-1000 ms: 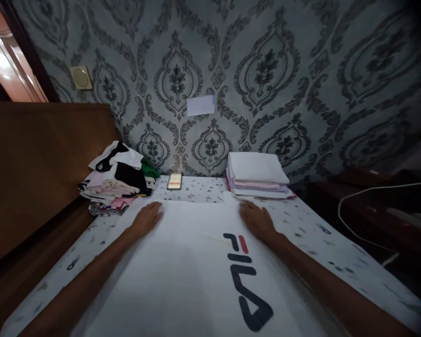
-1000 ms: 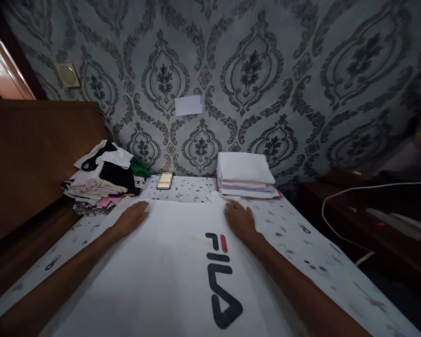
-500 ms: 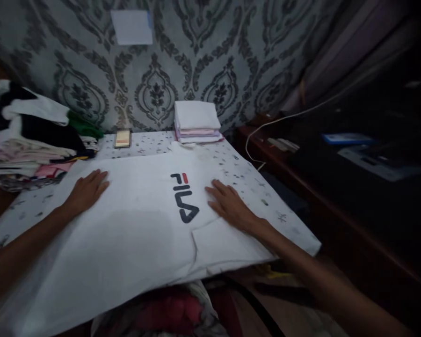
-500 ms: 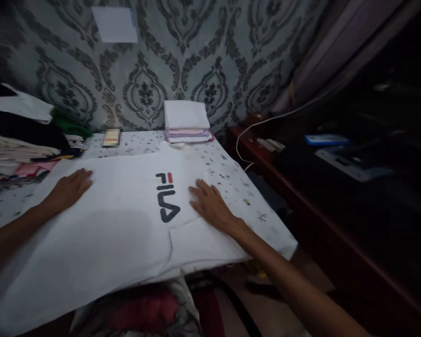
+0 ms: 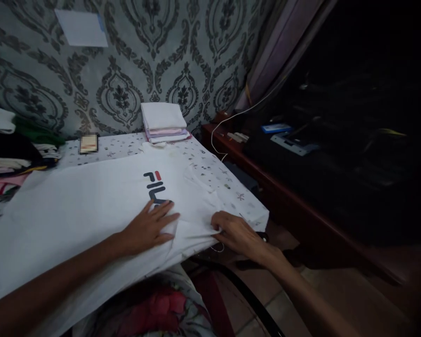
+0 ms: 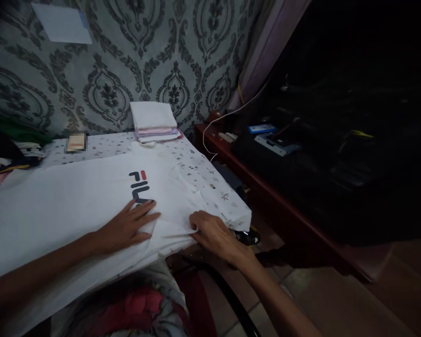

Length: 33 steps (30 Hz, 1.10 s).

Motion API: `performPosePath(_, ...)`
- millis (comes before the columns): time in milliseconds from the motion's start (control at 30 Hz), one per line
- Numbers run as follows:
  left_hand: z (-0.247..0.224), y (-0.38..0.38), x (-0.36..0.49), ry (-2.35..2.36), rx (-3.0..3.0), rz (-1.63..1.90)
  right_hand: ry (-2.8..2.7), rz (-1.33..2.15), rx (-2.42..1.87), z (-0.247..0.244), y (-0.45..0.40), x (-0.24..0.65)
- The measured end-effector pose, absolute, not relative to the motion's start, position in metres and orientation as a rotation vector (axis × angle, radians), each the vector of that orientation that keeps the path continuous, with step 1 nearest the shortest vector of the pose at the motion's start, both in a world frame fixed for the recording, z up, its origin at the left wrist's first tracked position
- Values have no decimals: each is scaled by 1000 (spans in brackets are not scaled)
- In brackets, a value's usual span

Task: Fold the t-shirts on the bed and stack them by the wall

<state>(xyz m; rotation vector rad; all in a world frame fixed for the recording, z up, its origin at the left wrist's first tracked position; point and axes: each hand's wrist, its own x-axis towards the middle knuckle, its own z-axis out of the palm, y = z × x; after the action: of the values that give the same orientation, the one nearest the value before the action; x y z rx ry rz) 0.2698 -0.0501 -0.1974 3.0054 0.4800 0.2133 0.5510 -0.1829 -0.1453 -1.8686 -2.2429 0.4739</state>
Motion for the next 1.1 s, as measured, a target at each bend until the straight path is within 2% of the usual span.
performPosePath(200, -188, -94, 303, -2, 2918, 183, -2179, 710, -1918, -145, -242, 561)
performPosePath(400, -180, -97, 306, -121, 2788, 162, -2027, 1024, -1960, -132, -251, 562)
performPosePath(533, -182, -81, 308, 84, 2816, 163, -1969, 852, -1659, -136, -189, 546)
performPosePath(700, -196, -42, 287, 404, 2866, 170, -2146, 581, -1462, -177, -75, 515)
performPosePath(867, -204, 17, 214, 957, 2798, 205, -2373, 271, -1506, -206, 11, 518)
performPosePath(1100, -199, 96, 89, 1796, 2496, 166, -2245, 41, -1760, -213, 93, 560)
